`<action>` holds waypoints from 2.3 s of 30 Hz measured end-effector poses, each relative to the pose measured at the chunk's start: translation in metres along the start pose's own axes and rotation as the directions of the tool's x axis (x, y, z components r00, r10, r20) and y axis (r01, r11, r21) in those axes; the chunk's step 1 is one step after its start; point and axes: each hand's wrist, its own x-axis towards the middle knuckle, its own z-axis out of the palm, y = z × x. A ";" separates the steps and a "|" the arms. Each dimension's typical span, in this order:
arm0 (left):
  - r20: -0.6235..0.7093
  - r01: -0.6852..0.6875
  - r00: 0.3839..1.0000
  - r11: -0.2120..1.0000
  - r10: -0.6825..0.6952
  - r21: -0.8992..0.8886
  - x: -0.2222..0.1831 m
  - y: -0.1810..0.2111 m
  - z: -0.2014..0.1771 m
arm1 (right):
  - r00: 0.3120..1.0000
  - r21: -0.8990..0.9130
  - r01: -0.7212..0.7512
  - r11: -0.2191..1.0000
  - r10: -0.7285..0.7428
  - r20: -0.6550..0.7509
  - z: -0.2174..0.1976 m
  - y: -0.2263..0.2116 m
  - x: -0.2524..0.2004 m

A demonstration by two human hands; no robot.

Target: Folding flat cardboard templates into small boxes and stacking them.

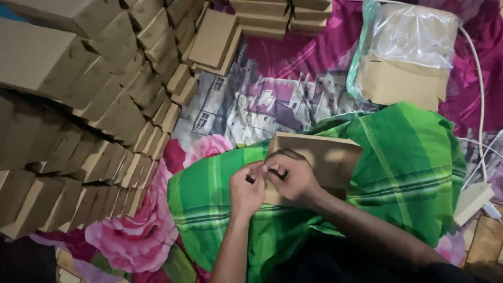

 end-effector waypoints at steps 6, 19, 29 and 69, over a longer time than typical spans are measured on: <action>0.008 0.056 0.998 0.998 -0.055 -0.041 0.000 0.010 -0.002 | 0.995 -0.002 -0.098 0.995 0.098 0.014 0.002 0.001 0.002; -0.039 -0.034 0.999 0.988 0.029 -0.151 -0.002 0.003 -0.001 | 0.984 0.030 -0.148 0.988 0.150 -0.090 0.010 0.011 -0.003; -0.047 0.016 0.999 0.976 -0.027 -0.219 -0.008 0.008 0.005 | 0.960 0.113 -0.227 0.967 0.242 -0.141 0.019 0.021 -0.004; -0.208 -0.051 0.978 0.969 0.000 -0.242 -0.015 -0.008 0.024 | 0.894 0.130 -0.448 0.885 0.448 0.029 0.011 0.027 0.001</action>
